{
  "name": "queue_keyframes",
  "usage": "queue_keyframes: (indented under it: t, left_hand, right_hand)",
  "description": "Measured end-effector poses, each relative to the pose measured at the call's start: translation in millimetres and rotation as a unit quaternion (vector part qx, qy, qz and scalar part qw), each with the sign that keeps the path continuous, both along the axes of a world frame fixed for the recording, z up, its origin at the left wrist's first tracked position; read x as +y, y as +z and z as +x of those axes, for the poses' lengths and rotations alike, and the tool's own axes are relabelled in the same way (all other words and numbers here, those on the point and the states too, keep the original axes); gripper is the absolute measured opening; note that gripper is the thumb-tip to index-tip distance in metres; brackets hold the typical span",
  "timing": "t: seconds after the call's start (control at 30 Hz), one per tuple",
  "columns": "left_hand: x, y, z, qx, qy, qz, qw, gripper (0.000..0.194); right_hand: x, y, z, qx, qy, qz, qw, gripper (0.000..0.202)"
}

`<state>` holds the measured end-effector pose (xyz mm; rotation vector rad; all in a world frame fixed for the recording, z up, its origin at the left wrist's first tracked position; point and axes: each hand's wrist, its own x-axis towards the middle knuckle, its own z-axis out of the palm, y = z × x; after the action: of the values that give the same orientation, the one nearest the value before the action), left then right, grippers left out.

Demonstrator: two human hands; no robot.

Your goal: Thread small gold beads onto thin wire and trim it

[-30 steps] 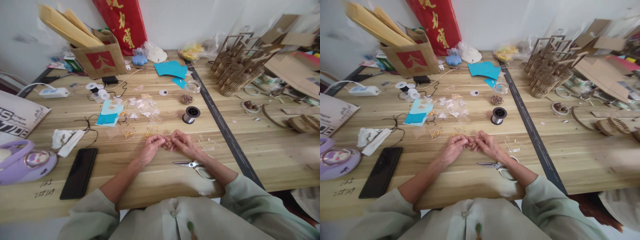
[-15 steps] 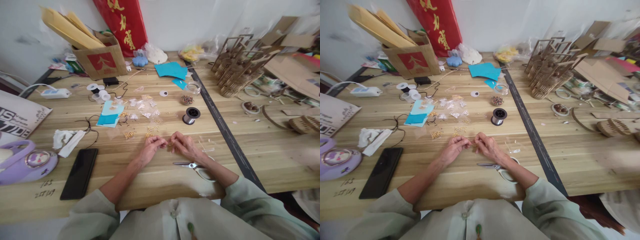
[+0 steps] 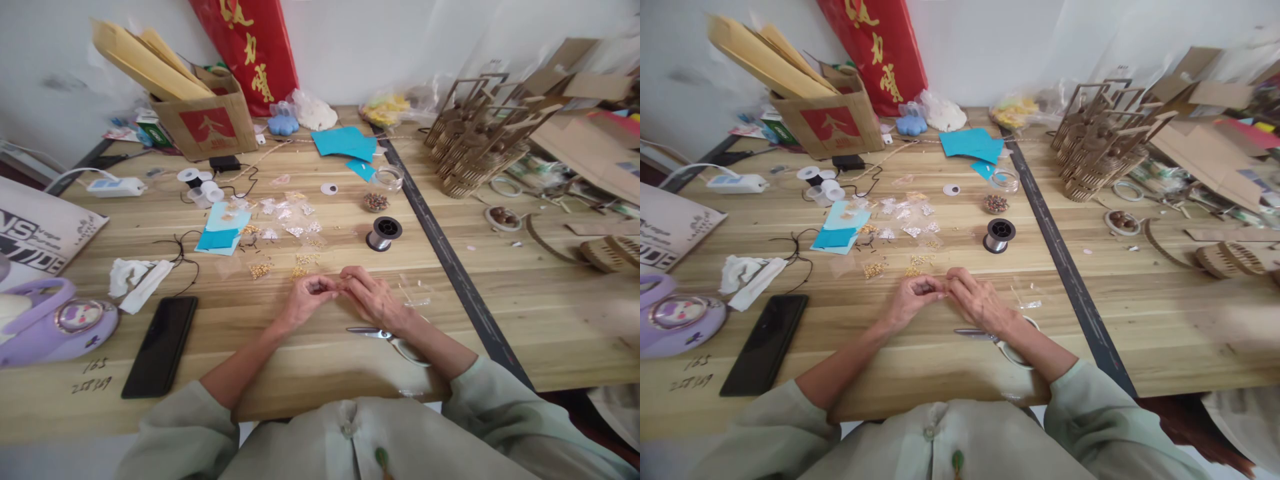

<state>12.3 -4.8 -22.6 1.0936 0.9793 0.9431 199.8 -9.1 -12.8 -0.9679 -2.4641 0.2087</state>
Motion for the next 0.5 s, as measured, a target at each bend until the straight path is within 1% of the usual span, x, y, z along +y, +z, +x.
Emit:
queue_keyframes:
  t: [0.1, 0.27, 0.4, 0.5]
  left_hand:
    - [-1.2, 0.6, 1.2, 0.018, -0.012, 0.031, 0.999, 0.021]
    - [-2.0, -2.6, 1.4, 0.048, -0.006, 0.054, 0.997, 0.017]
    - [-2.7, -3.7, 1.7, 0.061, -0.006, 0.074, 0.995, 0.016]
    - [-3.4, -3.2, 2.3, 0.084, -0.004, 0.098, 0.992, 0.012]
  right_hand:
    - [-1.0, 0.1, -0.9, -0.013, 0.024, 0.014, 1.000, 0.018]
    - [0.7, -4.9, -1.4, -0.013, 0.063, -0.026, 0.998, 0.018]
    - [0.0, -7.2, -2.7, -0.002, 0.052, -0.038, 0.998, 0.016]
    - [-0.5, -7.4, -4.2, 0.044, 0.051, -0.066, 0.996, 0.016]
